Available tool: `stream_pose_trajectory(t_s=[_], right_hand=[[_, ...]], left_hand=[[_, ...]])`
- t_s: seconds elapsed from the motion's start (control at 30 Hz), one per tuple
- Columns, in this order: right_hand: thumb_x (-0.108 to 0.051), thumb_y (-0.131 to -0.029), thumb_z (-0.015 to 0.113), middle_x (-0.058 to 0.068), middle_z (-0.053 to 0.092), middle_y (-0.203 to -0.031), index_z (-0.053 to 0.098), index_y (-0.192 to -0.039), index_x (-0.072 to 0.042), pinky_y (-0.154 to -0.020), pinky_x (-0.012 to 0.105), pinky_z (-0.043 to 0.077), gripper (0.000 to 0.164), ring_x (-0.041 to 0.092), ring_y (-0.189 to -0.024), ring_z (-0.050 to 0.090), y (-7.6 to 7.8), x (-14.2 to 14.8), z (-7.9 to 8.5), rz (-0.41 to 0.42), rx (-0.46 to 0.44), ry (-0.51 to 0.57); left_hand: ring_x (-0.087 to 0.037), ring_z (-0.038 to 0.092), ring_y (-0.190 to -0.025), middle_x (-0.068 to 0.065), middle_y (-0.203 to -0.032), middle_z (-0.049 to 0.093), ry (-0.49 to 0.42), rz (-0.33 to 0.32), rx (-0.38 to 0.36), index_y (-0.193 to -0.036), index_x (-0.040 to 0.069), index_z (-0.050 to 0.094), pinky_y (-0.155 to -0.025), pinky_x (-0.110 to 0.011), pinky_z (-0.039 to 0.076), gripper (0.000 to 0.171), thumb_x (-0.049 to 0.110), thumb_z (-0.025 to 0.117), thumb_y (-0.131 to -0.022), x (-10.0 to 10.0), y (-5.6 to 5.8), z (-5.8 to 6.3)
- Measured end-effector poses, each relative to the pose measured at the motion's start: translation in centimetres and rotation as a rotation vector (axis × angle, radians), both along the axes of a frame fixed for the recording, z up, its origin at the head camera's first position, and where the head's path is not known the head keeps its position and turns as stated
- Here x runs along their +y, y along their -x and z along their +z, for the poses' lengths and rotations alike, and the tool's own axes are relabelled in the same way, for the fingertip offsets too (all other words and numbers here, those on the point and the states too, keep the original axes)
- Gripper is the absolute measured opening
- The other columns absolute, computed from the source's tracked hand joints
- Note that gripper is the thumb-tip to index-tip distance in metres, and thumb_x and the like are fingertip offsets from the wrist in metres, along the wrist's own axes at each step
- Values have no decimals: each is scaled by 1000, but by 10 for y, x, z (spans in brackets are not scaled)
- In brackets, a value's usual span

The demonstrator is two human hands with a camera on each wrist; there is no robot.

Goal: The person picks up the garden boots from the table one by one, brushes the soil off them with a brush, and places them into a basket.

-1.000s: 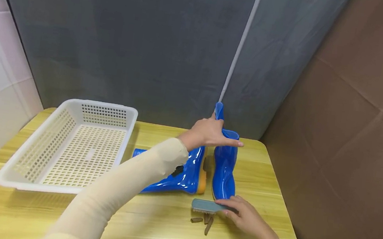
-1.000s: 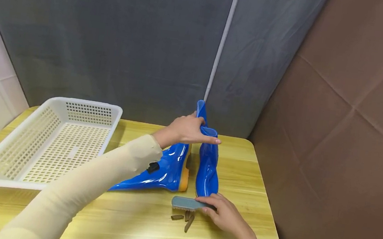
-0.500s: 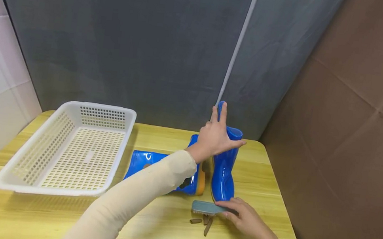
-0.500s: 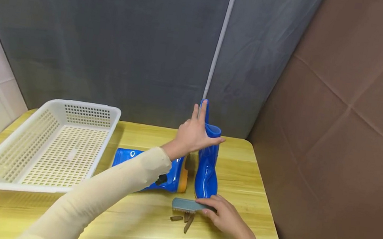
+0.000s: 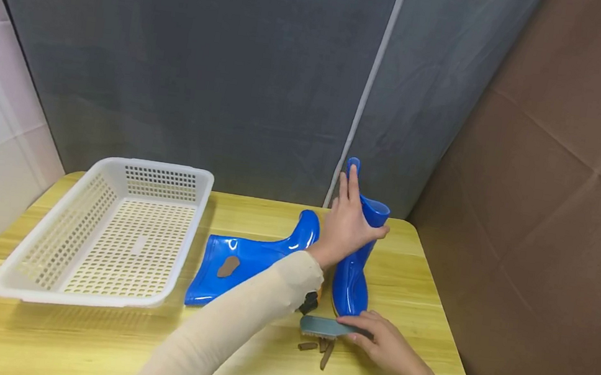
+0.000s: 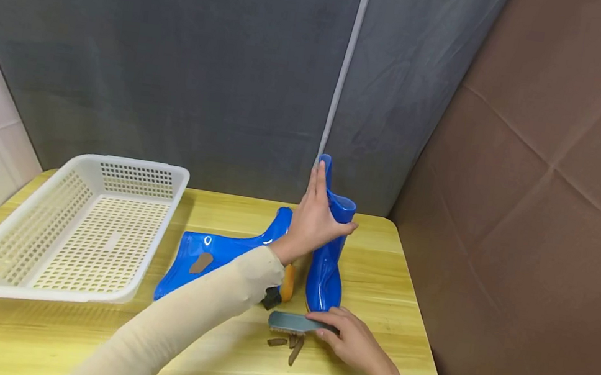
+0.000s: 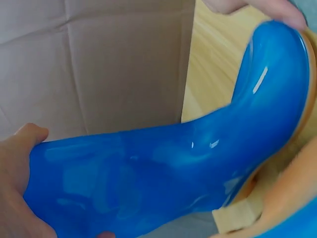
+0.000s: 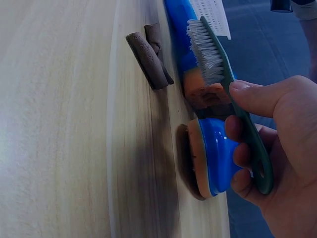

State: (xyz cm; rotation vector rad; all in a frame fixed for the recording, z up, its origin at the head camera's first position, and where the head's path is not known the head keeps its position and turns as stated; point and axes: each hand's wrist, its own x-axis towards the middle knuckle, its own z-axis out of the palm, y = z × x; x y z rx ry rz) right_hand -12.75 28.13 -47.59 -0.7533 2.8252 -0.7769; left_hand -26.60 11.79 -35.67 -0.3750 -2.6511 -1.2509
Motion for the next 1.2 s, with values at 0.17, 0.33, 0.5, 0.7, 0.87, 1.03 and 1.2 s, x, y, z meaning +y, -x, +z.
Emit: stream_pose_trajectory(t_s=[0.17, 0.33, 0.5, 0.7, 0.87, 1.03, 1.2], right_hand=[[-27, -99, 58, -10, 66, -115, 63, -133, -30, -84, 29, 51, 34, 5, -100, 56, -1, 0, 0, -12, -1, -2], [-27, -100, 58, -8, 67, -121, 63, -133, -29, -89, 33, 53, 34, 9, -106, 59, -3, 0, 0, -14, -11, -4], [-30, -100, 56, -8, 67, -126, 63, -132, -29, -93, 36, 54, 33, 13, -112, 61, -3, 1, 0, 4, -15, 9], [-36, -101, 53, -9, 66, -128, 64, -131, -31, -95, 37, 54, 32, 15, -115, 62, -4, 2, -2, 17, -23, 17], [-38, -101, 52, -9, 66, -130, 63, -131, -35, -98, 41, 53, 32, 18, -119, 62, -4, 3, -2, 25, -50, 24], [-37, -101, 52, -9, 67, -129, 64, -131, -34, -99, 42, 53, 32, 18, -119, 62, -5, 3, -3, 30, -43, 16], [-32, -101, 54, -9, 67, -129, 64, -130, -33, -99, 43, 53, 31, 19, -120, 62, -6, 2, -3, 28, -49, 14]], left_hand=[[-37, 41, -144, 1, -170, -5, -54, -4, 45, -154, 38, -21, -104, -56, 48, 132, 52, 82, -72, 6, -3, -7], [-35, 44, -141, 3, -170, -5, -98, 16, 40, -154, 39, -22, -106, -56, 47, 134, 47, 83, -72, 12, -4, -16], [-35, 40, -145, 6, -169, -6, -117, 38, -1, -155, 35, -22, -108, -57, 44, 134, 48, 83, -72, 17, -6, -25], [-35, 33, -149, 1, -170, -1, -70, 36, -67, -159, 24, -13, -111, -56, 42, 128, 52, 80, -74, 20, -9, -40], [-37, 35, -148, -6, -169, 10, -61, 71, -108, -160, 19, -3, -112, -56, 41, 120, 54, 75, -76, 22, -7, -53], [-39, 42, -142, -10, -165, 22, -88, 95, -152, -160, 16, 3, -110, -58, 44, 116, 52, 76, -76, 24, -5, -64], [-38, 45, -140, -11, -161, 31, -89, 81, -227, -159, 17, 6, -112, -58, 42, 115, 52, 77, -76, 24, -7, -71]])
